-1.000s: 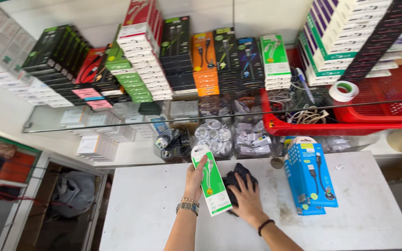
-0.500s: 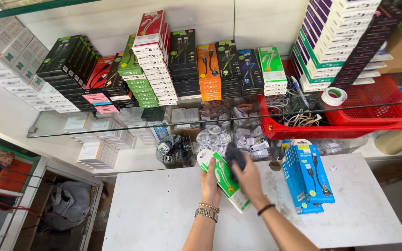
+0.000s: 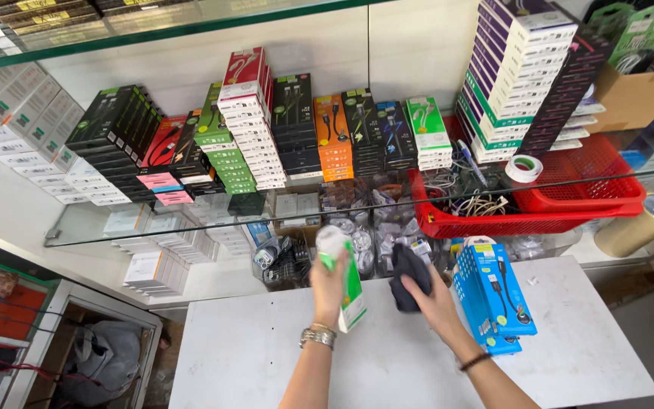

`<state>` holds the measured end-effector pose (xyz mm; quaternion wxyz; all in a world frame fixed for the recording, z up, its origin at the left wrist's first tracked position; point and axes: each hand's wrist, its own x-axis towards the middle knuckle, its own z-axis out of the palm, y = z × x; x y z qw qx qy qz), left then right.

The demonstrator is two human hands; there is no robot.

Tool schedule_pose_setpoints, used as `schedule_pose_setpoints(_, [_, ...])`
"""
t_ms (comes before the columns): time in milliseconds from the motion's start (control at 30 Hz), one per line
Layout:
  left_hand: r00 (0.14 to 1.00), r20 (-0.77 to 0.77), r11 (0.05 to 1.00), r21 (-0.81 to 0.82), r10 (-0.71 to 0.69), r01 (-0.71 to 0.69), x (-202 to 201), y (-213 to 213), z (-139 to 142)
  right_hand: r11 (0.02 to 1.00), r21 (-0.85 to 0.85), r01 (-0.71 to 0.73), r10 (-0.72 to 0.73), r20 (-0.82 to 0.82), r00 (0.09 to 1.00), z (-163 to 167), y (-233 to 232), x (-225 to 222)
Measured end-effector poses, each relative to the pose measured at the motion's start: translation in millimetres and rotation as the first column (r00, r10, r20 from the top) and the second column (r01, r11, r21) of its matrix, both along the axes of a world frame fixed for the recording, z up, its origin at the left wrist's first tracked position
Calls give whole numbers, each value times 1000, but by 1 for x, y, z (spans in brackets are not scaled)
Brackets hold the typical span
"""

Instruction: The person wipes packaged phone charger and cable boxes with a dark cloth, one at a time, and places the cleaned boxes back on the glass display shelf. They also write on one orange box with a pen before wiping more boxes and returning them to the shelf.

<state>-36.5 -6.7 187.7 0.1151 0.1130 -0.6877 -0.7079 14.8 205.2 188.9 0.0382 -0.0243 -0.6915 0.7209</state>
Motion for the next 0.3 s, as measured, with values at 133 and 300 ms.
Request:
schedule_pose_setpoints(133, [882, -410, 809, -585, -232, -60, 33, 38, 7, 960, 267, 80, -10, -253, 967, 21, -46, -40])
schedule_pose_setpoints(300, [956, -167, 853, -506, -240, 126, 49, 38, 52, 989, -127, 71, -64, 57, 996, 49, -38, -61])
